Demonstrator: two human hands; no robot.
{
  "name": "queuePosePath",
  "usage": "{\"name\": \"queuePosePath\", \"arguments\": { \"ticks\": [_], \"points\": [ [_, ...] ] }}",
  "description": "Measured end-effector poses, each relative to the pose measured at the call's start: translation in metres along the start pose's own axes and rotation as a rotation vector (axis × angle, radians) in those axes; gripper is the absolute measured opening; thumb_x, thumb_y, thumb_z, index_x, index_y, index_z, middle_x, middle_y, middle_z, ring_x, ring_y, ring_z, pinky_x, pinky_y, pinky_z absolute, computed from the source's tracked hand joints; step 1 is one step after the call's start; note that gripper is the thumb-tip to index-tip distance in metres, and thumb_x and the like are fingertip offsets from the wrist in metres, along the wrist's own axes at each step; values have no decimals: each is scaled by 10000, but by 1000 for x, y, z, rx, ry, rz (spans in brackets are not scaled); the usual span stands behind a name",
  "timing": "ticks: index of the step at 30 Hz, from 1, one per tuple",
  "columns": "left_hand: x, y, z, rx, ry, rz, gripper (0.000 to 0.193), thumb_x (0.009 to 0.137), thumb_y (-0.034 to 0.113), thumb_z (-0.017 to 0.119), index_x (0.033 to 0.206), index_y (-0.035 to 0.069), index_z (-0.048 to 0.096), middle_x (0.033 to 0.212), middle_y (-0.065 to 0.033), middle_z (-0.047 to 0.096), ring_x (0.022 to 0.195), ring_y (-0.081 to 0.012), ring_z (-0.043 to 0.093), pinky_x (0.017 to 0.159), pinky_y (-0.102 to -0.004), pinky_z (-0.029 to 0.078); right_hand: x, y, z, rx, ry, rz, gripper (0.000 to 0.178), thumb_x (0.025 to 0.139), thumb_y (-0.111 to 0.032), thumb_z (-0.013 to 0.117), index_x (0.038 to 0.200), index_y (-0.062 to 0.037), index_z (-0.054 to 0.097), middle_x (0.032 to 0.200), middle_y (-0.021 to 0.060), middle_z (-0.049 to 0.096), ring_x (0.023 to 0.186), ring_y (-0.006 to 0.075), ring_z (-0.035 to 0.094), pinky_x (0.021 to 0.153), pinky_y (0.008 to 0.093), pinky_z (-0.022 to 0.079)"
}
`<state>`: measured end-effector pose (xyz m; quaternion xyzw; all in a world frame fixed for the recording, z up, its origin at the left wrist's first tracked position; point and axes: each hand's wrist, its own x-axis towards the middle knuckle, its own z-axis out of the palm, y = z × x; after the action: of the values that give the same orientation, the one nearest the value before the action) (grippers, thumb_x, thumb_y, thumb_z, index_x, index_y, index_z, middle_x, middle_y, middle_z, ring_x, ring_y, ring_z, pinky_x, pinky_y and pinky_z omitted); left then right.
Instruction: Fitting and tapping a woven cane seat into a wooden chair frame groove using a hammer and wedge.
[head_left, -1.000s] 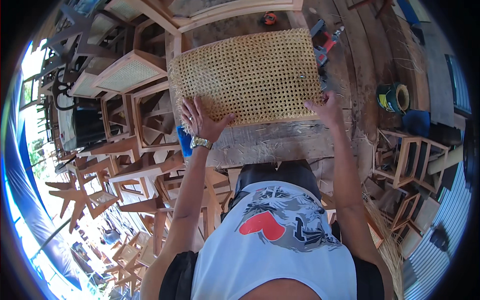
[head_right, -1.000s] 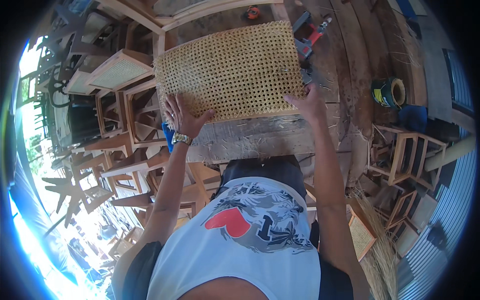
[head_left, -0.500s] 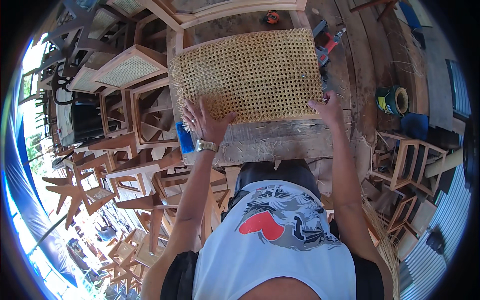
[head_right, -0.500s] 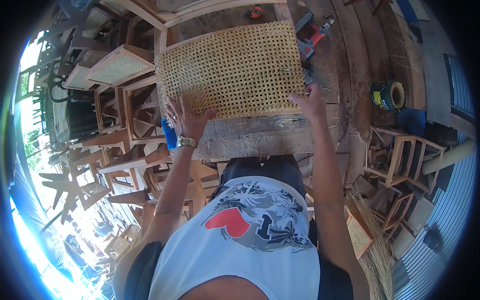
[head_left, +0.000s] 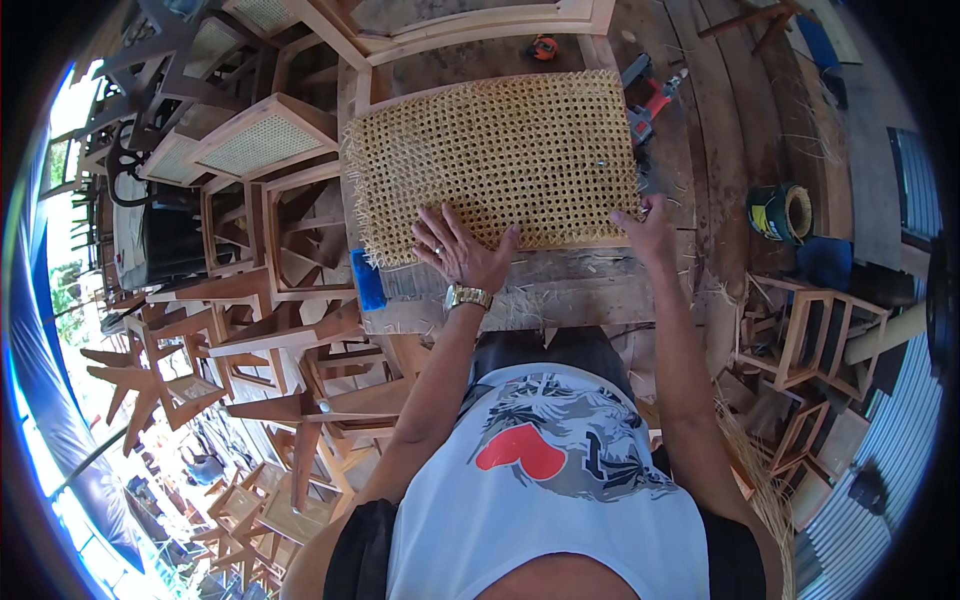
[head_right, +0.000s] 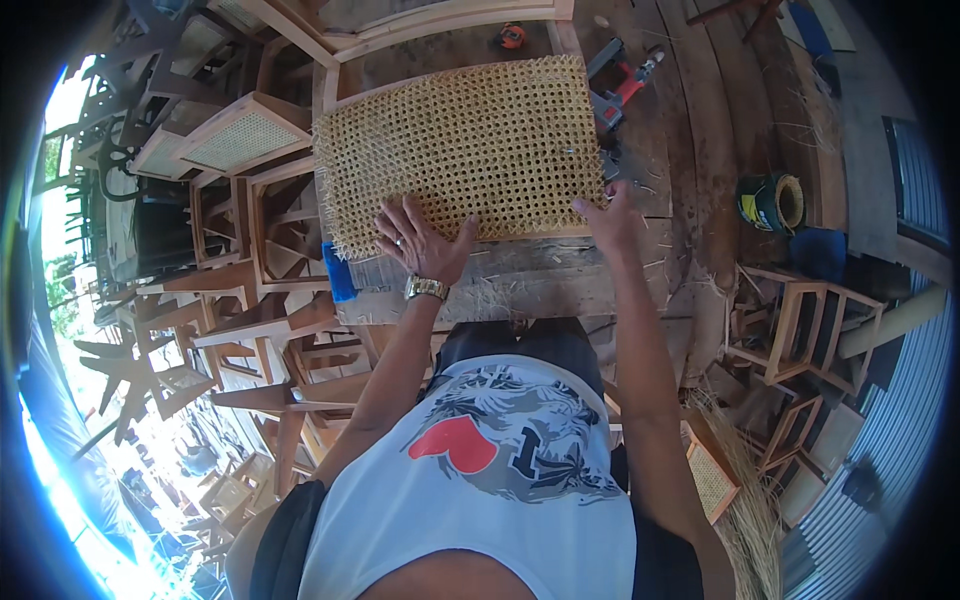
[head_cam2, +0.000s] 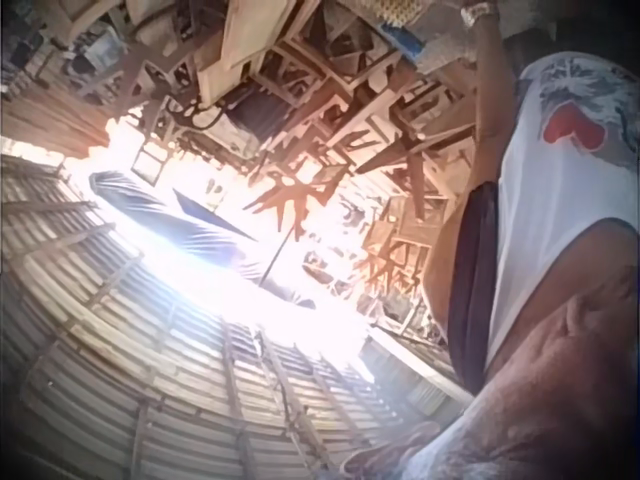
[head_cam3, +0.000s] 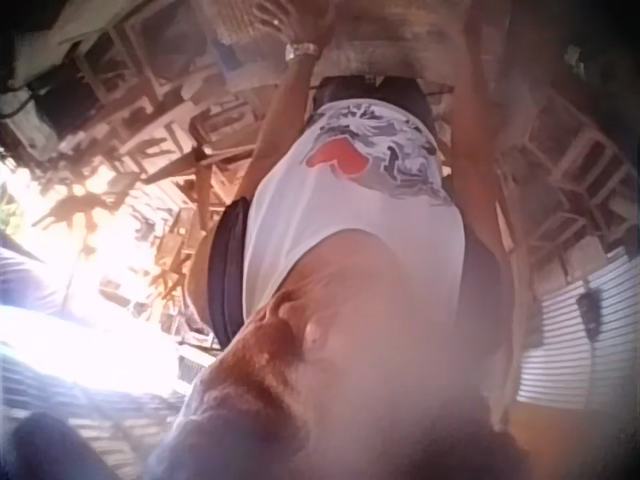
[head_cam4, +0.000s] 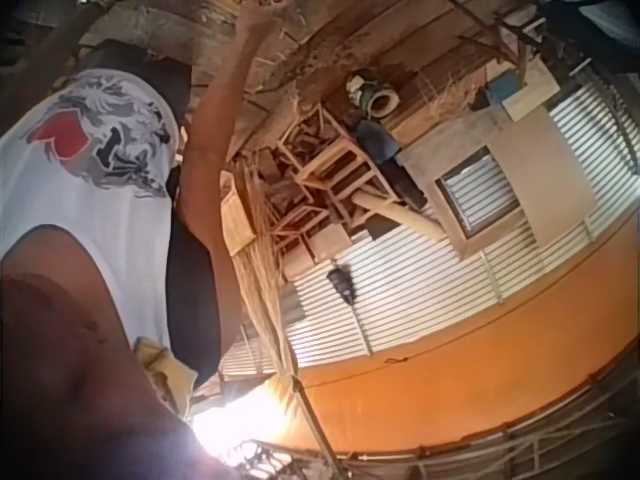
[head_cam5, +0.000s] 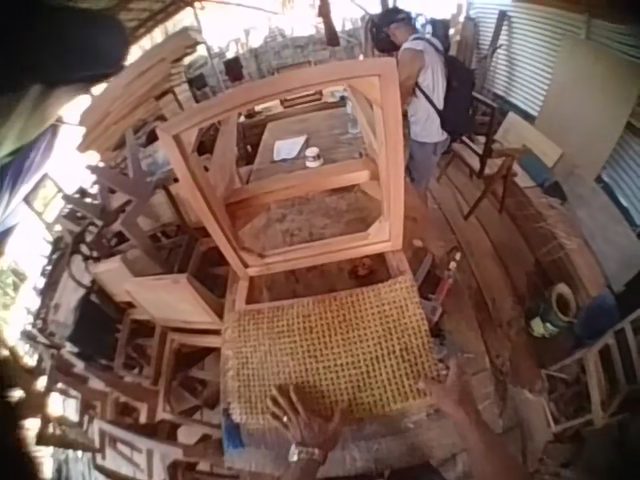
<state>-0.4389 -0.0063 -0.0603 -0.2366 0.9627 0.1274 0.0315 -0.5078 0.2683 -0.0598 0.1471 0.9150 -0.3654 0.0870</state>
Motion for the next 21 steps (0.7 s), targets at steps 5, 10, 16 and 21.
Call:
{"name": "queuePosePath", "arguments": {
  "ticks": [5,10,16,21],
  "points": [
    [1,-6,12,8,53,48,1186,716,785,564,1534,34,147,1590,-266,-26,1445,-496,-75,1103,-669,-76,0,1,1,0,18,-34,613,728,-396,810,1092,-3,513,989,173,610,914,316,613,824,413,473],
    [1,-13,16,-45,134,128,1156,711,771,586,1541,85,167,1596,-249,5,1442,-507,-53,1090,-690,-68,-2,2,0,44,4,6,590,701,-361,828,1066,-10,525,957,172,631,881,329,629,799,416,484],
    [-3,-14,17,-43,147,167,1109,743,765,571,1541,101,180,1588,-268,31,1442,-508,-39,1076,-705,-58,-4,15,5,44,10,6,565,675,-315,843,1037,-8,536,926,158,623,859,322,620,790,414,486],
    [-1,-17,17,2,149,164,1115,742,801,540,1549,133,158,1598,-244,11,1449,-491,-51,1086,-694,-51,-3,4,-2,120,-45,57,547,665,-317,845,997,-3,545,907,146,608,851,299,605,783,399,486]
  ]
}}
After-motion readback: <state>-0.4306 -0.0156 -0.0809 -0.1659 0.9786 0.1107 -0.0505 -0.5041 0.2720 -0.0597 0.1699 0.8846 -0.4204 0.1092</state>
